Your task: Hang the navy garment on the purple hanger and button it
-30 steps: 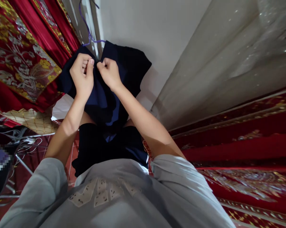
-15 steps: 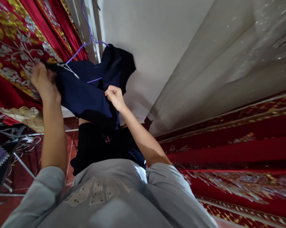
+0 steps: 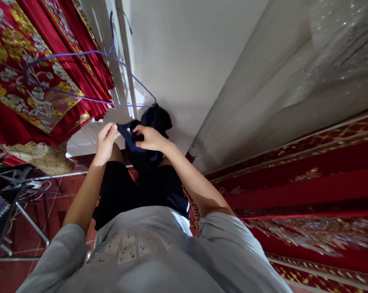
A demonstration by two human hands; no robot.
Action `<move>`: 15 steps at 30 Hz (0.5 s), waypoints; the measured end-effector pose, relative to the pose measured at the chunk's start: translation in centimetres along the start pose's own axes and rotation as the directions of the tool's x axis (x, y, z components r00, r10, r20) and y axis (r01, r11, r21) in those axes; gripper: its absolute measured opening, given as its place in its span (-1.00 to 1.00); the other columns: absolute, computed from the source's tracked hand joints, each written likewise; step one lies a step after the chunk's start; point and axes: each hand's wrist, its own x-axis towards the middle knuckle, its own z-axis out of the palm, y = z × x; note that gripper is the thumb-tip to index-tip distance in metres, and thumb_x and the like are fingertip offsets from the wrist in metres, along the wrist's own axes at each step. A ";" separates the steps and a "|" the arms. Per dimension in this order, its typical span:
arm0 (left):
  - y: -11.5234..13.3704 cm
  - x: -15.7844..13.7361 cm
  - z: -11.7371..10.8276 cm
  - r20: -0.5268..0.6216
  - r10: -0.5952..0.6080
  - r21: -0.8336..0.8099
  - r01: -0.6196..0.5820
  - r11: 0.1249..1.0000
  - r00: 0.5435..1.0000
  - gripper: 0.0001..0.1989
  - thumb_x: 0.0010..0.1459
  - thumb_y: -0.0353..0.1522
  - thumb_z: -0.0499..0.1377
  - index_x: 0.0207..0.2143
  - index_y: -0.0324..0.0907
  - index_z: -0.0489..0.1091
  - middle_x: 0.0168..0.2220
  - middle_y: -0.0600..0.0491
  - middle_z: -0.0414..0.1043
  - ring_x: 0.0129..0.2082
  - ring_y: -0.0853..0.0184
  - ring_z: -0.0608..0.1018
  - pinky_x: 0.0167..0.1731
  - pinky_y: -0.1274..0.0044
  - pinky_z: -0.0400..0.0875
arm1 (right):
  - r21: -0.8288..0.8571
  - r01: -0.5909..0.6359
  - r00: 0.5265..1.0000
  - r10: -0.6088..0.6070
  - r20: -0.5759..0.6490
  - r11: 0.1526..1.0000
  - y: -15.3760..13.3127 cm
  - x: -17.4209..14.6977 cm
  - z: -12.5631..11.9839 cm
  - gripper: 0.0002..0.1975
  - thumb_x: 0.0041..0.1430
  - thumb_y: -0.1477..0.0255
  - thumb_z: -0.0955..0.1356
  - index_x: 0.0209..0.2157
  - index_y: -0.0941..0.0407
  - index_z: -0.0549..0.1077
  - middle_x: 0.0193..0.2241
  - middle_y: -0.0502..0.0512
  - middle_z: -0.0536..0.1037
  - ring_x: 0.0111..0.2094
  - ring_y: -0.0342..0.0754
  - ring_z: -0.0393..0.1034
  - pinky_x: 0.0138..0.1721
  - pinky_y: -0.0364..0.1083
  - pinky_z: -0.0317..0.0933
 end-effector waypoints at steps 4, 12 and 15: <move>3.1 1.5 1.7 0.007 0.206 0.003 -0.206 0.979 0.979 -0.61 0.41 -0.02 0.11 -0.22 -0.15 0.44 -0.27 0.00 0.46 -0.19 0.29 0.57 -0.09 0.47 0.50 | 0.292 0.110 0.984 -0.144 0.100 0.950 -0.6 0.7 2.1 -0.53 0.15 0.15 0.39 -0.01 0.17 0.45 0.03 0.25 0.53 0.08 0.18 0.42 0.16 0.10 0.32; -0.2 -0.5 -1.7 0.644 -0.164 0.387 -0.134 0.912 0.747 -0.40 0.36 0.11 0.02 -0.33 -0.23 0.47 -0.35 -0.08 0.52 -0.25 0.16 0.59 -0.18 0.41 0.48 | -0.153 0.074 0.967 -0.108 -0.231 0.985 -0.9 2.7 -3.3 -0.87 0.13 0.33 0.36 -0.43 0.09 0.43 -0.45 0.13 0.50 -0.27 0.11 0.48 -0.06 0.10 0.41; -1.5 -1.0 -4.4 0.687 -0.361 0.618 -0.245 0.747 0.630 -0.43 0.24 0.09 0.17 -0.50 -0.23 0.40 -0.52 -0.05 0.44 -0.46 0.23 0.52 -0.36 0.47 0.36 | -0.162 0.061 0.891 -0.127 -0.437 0.985 0.6 5.7 -5.6 -0.82 0.13 0.36 0.36 -0.20 0.06 0.49 -0.23 0.15 0.60 -0.04 0.17 0.49 0.09 0.13 0.38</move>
